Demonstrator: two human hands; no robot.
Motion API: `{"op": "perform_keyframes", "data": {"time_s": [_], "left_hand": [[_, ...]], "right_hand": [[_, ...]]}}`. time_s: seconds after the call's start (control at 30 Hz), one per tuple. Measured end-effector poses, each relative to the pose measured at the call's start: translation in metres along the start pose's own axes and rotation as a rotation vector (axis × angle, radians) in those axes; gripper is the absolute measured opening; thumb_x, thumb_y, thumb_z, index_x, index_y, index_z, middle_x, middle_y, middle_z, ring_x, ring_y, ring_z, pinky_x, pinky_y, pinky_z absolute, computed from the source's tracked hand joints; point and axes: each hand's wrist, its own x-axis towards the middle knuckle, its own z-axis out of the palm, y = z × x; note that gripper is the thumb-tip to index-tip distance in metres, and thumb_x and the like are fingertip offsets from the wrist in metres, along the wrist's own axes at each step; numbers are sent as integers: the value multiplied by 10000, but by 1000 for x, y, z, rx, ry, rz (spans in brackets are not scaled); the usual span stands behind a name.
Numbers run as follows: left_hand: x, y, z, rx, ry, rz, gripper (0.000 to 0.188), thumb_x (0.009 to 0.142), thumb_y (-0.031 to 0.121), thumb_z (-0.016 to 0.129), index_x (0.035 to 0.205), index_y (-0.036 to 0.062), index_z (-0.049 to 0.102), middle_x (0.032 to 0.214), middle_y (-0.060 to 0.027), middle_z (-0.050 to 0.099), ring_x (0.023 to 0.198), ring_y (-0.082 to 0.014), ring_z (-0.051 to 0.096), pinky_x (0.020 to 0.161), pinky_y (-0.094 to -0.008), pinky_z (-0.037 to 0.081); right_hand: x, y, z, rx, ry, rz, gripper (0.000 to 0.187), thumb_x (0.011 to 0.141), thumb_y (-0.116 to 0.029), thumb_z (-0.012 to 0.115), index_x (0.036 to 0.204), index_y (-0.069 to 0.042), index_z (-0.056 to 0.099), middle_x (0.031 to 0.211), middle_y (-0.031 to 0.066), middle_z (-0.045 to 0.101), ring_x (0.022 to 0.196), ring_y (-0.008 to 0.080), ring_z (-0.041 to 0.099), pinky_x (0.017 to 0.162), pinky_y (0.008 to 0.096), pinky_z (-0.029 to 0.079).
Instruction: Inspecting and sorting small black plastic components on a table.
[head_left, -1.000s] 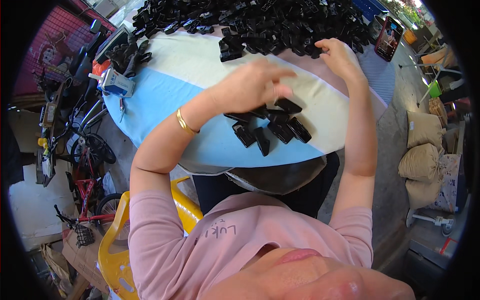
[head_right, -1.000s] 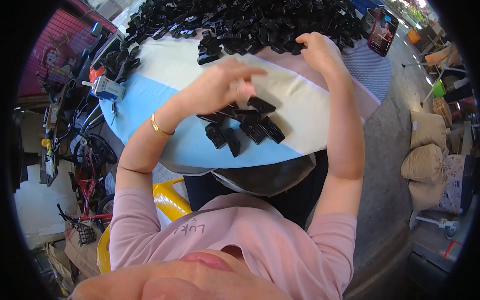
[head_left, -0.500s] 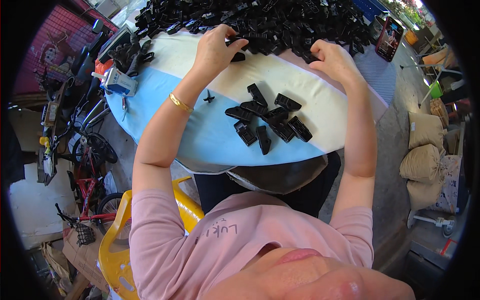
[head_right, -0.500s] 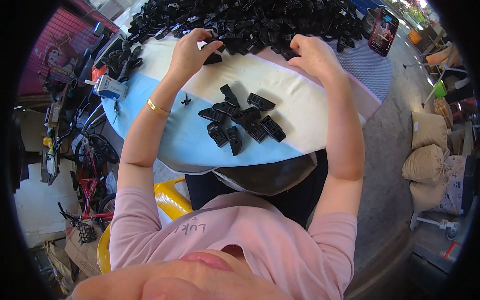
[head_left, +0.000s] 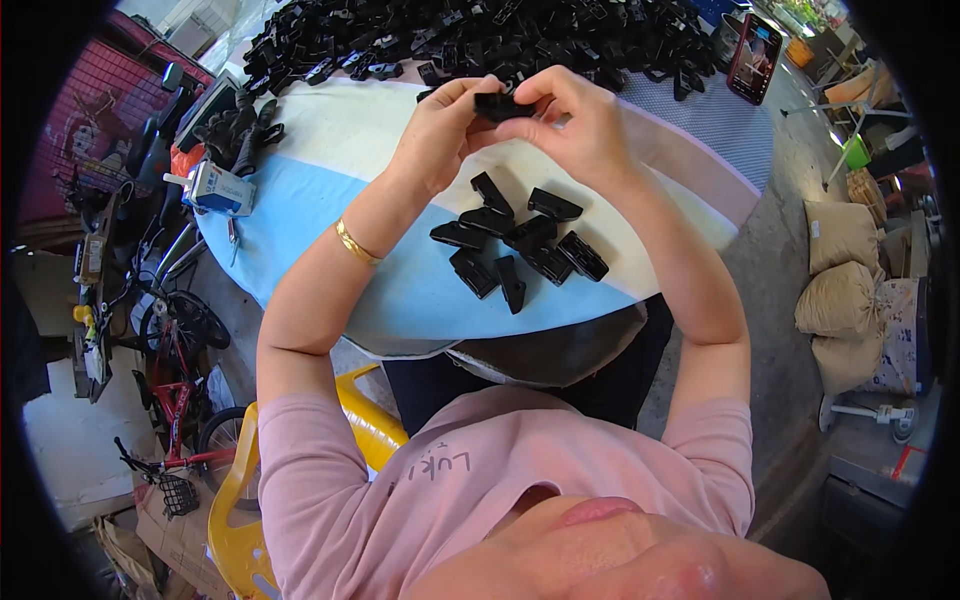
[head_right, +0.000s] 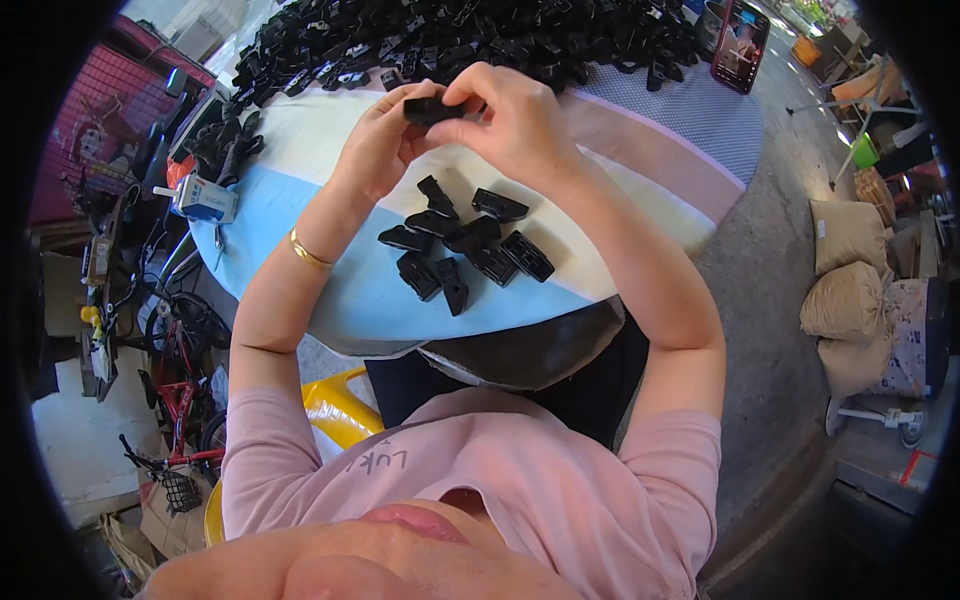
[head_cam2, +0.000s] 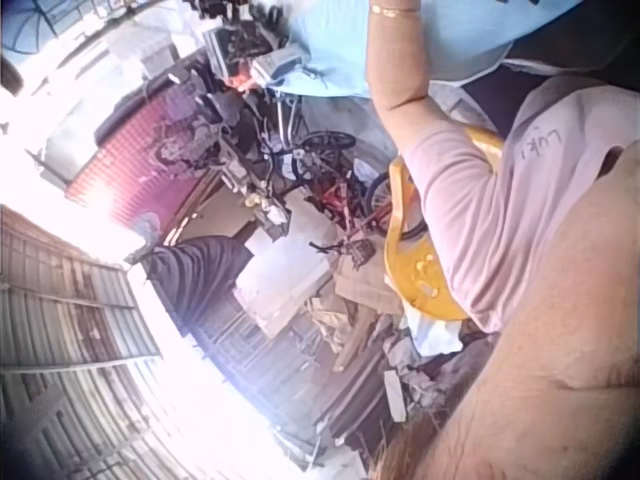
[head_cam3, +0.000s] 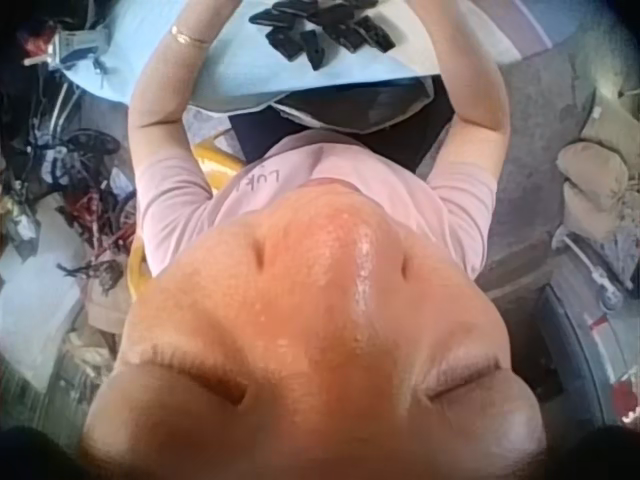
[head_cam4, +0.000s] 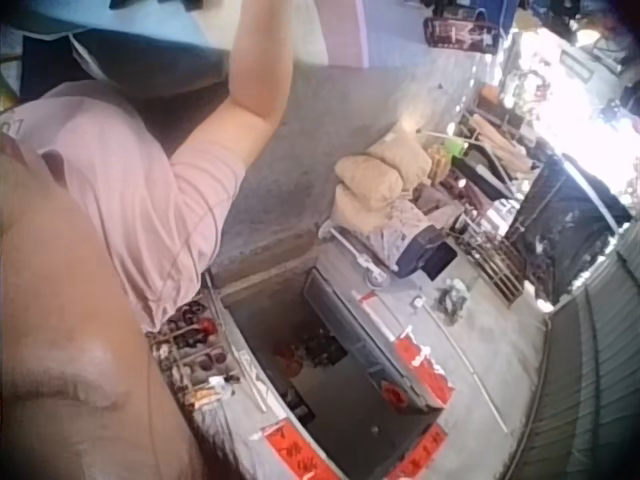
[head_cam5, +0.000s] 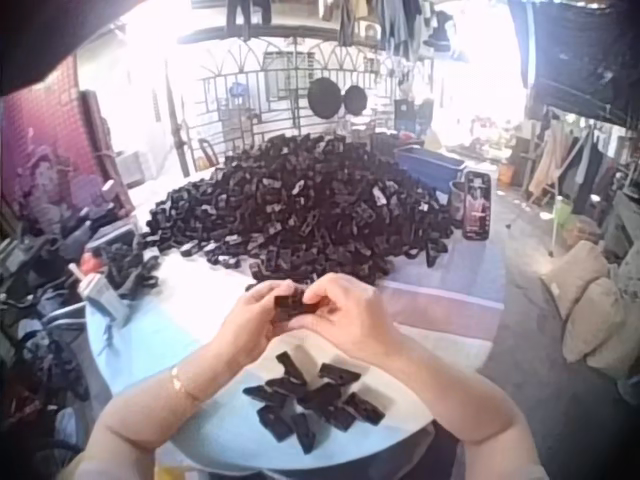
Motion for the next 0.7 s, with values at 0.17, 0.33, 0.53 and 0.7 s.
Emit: {"op": "perform_keyframes", "data": {"time_s": [0.17, 0.33, 0.53, 0.7], "left_hand": [[-2, 14, -2, -254, -200, -176, 292, 891, 153, 521, 1072, -76, 534, 898, -126, 594, 943, -248, 611, 875, -318, 509], [-8, 4, 1, 78, -220, 102, 335, 867, 42, 549, 1193, -8, 492, 1029, -119, 596, 984, -237, 603, 911, -325, 488], [-9, 8, 2, 219, -191, 176, 333, 888, 86, 544, 1209, 16, 493, 1035, -86, 594, 955, -202, 610, 886, -323, 502], [-7, 8, 0, 151, -243, 140, 337, 899, 92, 527, 1227, 26, 484, 1056, -81, 587, 974, -181, 591, 895, -325, 496]], "right_hand": [[0, 13, -4, -151, 192, -59, 242, 704, -39, 742, 900, 1, 605, 837, 56, 639, 696, 95, 600, 578, 218, 497], [2, 11, -4, -22, 259, -17, 202, 729, -9, 713, 897, 20, 603, 885, 70, 640, 735, 94, 616, 602, 199, 503], [-1, 6, -4, 60, 240, -48, 255, 758, -24, 687, 992, -1, 589, 961, 84, 645, 813, 128, 633, 644, 229, 501], [-1, -2, -6, -76, 211, -32, 335, 762, -42, 682, 1076, -28, 568, 991, 89, 650, 903, 153, 637, 666, 243, 499]]}}
